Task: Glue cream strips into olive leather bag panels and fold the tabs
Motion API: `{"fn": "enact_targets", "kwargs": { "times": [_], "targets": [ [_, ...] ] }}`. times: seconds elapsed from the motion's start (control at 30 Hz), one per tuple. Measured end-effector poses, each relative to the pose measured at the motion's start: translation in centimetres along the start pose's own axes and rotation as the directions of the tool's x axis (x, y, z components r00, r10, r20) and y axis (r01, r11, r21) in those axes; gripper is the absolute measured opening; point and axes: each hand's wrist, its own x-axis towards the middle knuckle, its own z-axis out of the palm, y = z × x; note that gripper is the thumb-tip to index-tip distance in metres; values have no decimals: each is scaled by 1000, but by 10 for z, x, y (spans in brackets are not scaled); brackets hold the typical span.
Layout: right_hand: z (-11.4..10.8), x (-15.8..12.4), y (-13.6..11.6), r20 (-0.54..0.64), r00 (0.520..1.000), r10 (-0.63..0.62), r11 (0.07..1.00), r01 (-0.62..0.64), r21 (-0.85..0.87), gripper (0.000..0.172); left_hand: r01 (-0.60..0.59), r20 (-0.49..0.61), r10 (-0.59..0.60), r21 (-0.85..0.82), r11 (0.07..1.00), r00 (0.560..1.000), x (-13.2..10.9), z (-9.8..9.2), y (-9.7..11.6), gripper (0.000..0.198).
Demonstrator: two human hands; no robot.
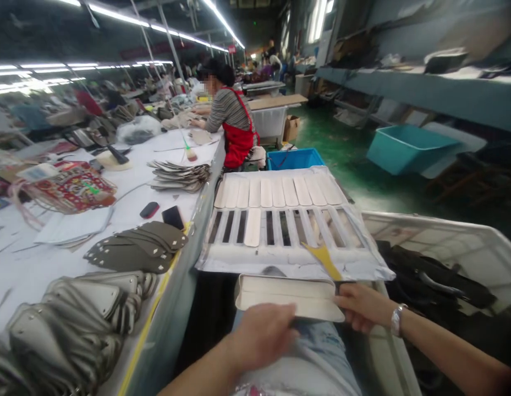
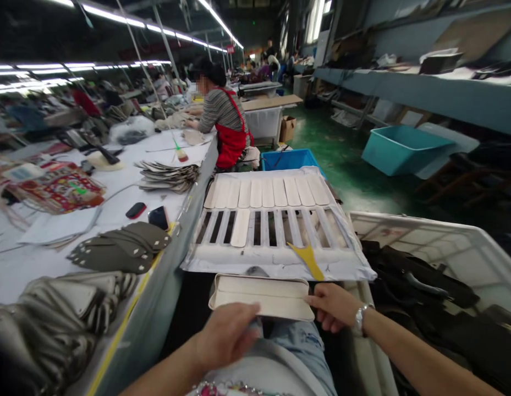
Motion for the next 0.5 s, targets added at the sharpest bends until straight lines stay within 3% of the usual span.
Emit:
{"fn": "enact_targets", "kwargs": {
  "times": [0.03, 0.07, 0.1, 0.13, 0.17, 0.23, 0.3, 0.4, 0.5],
  "targets": [
    [-1, 1, 0, 18, 1000, 5, 1000, -6, 17, 33, 229, -173, -239, -74, 971, 956, -10, -7, -14, 34],
    [-2, 1, 0, 41, 999, 7, 999, -9, 42, 31, 445, -296, -484, -190, 875, 824, -17, -12, -29, 31],
    [-3, 1, 0, 59, 998, 0, 998, -4, 66, 29, 547, -278, -634, -331, 769, 722, -21, -16, -45, 31],
    [-4, 2, 0, 72, 997, -8, 996, 1, 87, 28, 591, -173, -719, -457, 664, 673, -23, -19, -59, 31],
    [-6, 2, 0, 82, 997, -13, 995, 5, 101, 27, 601, -48, -744, -557, 574, 667, -22, -20, -72, 32],
    [-11, 4, 0, 122, 992, -19, 993, 5, 116, 31, 569, 151, -671, -680, 462, 726, -18, -18, -89, 35],
    [-15, 7, 1, 184, 982, -39, 993, 17, 119, 40, 531, 209, -600, -731, 428, 772, -16, -12, -97, 38],
    [-18, 15, 3, 238, 962, -131, 985, 100, 142, 54, 516, 196, -562, -699, 494, 803, -19, -8, -102, 40],
    [-16, 21, 10, 188, 955, -227, 959, 187, 211, 66, 526, 159, -531, -528, 666, 832, -22, -17, -109, 43]
  ]
}}
